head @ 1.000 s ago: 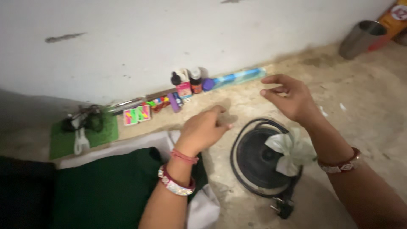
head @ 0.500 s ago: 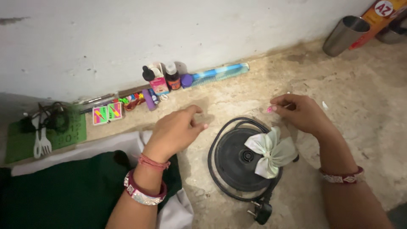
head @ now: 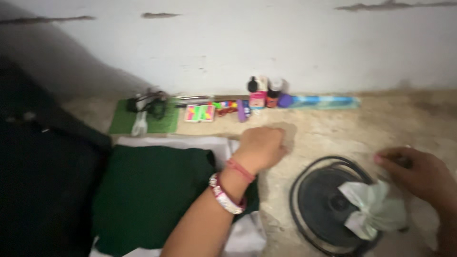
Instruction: The person arranges various personal items on a low surface, including a green cloth, small bottles, a comb, a hair tie, a small bag, a portable electric burner, a metal cup, a box, and a red teddy bear. The person places each item in a line and adjusts their positions.
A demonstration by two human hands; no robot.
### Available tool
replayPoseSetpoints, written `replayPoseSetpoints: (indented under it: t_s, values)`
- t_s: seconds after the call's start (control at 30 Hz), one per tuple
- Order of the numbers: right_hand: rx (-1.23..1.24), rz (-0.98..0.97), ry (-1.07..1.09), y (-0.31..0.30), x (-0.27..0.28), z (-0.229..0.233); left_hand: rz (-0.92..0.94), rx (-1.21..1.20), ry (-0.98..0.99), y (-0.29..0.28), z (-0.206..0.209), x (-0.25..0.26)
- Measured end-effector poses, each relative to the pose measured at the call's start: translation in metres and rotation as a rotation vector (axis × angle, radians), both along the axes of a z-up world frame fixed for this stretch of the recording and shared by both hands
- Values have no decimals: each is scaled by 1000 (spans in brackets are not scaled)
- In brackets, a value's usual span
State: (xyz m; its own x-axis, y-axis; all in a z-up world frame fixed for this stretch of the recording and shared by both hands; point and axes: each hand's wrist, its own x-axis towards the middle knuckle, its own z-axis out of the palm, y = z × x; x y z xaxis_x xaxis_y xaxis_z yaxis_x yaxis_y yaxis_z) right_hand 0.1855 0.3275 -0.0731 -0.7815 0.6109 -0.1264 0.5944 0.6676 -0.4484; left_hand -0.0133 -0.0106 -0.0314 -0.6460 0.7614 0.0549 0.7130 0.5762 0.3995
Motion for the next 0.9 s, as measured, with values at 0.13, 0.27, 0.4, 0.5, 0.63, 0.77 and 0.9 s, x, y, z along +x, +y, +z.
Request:
replayPoseSetpoints:
  t_s: [0.13, 0.27, 0.4, 0.5, 0.63, 0.77, 0.9]
  values:
    - [20, -35, 15, 24, -7, -43, -46, 6, -42, -3, -2, 1]
    - [66, 126, 153, -5, -32, -27, -39, 51, -16, -8, -4, 2]
    - [-43, 249, 123, -112, -78, 52, -32, 13, 25, -10, -8, 2]
    - [-86, 506, 176, -184, -117, 103, -50, -80, 1, -4, -11, 1]
    - [38, 903, 380, -240, -178, 114, -62, -185, -14, -7, -16, 4]
    - [211, 1028, 428, -277, -232, 84, -48, -192, -25, -9, -19, 3]
    - [439, 968, 249, -295, -271, 55, -21, -55, 32, -7, -35, -3]
